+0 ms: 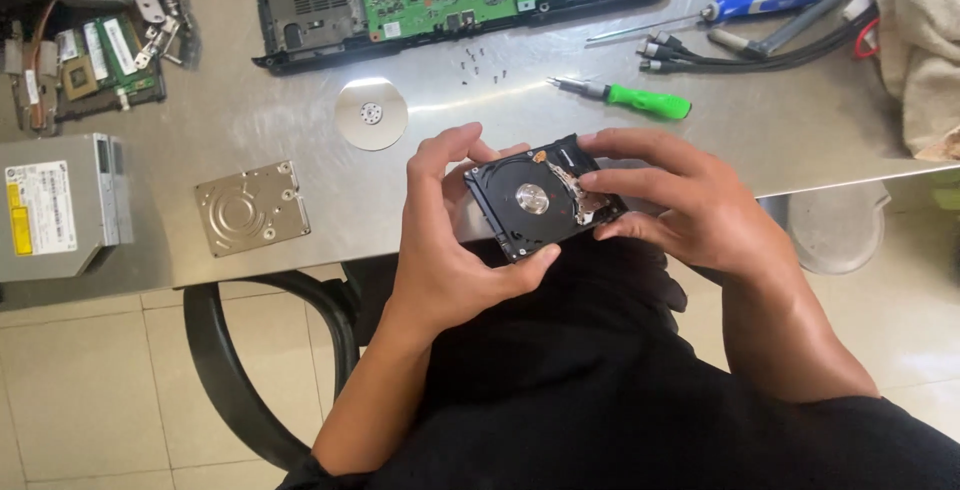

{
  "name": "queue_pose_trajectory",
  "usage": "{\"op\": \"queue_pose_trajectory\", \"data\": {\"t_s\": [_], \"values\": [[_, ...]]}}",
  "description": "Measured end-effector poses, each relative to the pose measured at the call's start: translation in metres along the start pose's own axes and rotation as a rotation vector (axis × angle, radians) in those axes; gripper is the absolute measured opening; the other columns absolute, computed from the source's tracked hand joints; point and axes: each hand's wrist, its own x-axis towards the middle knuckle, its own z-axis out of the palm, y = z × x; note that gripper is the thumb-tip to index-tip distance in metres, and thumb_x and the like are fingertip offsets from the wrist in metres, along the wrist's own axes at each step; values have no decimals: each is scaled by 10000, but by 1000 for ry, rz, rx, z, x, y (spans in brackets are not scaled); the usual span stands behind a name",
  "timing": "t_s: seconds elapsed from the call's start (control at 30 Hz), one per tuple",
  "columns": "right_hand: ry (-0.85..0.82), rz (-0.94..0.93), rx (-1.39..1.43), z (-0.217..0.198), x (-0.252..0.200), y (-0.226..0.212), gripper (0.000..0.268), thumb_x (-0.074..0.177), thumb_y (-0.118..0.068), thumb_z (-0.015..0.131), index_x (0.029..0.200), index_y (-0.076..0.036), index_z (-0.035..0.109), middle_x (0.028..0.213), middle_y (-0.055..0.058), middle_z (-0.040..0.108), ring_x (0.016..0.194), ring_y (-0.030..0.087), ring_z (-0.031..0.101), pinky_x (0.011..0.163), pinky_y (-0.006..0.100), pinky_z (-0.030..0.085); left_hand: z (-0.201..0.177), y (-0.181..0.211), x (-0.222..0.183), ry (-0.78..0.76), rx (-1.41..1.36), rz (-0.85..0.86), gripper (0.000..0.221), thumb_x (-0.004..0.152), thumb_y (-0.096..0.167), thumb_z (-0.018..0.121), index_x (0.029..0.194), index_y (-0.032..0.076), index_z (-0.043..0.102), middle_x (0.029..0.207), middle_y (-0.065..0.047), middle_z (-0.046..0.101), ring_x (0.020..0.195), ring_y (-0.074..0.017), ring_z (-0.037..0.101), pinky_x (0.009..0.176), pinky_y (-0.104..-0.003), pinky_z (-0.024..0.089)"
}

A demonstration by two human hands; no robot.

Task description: Cleaning a hard drive with a cloth and then reassembling it by screwing a metal bracket back onto the drive.

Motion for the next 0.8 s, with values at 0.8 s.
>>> {"op": "queue_pose_trajectory", "data": {"t_s": [0.8], "values": [[40,189,-664,-107,14,88,336,1024,-16,809,1348,31,733,1376,241,619,1241,437,532,1015,547,409,-17,-33,21,-208,953,41,810,721,423,785,1438,173,502,1273,-65,564,1229,-290,502,1045,-448,278]]}}
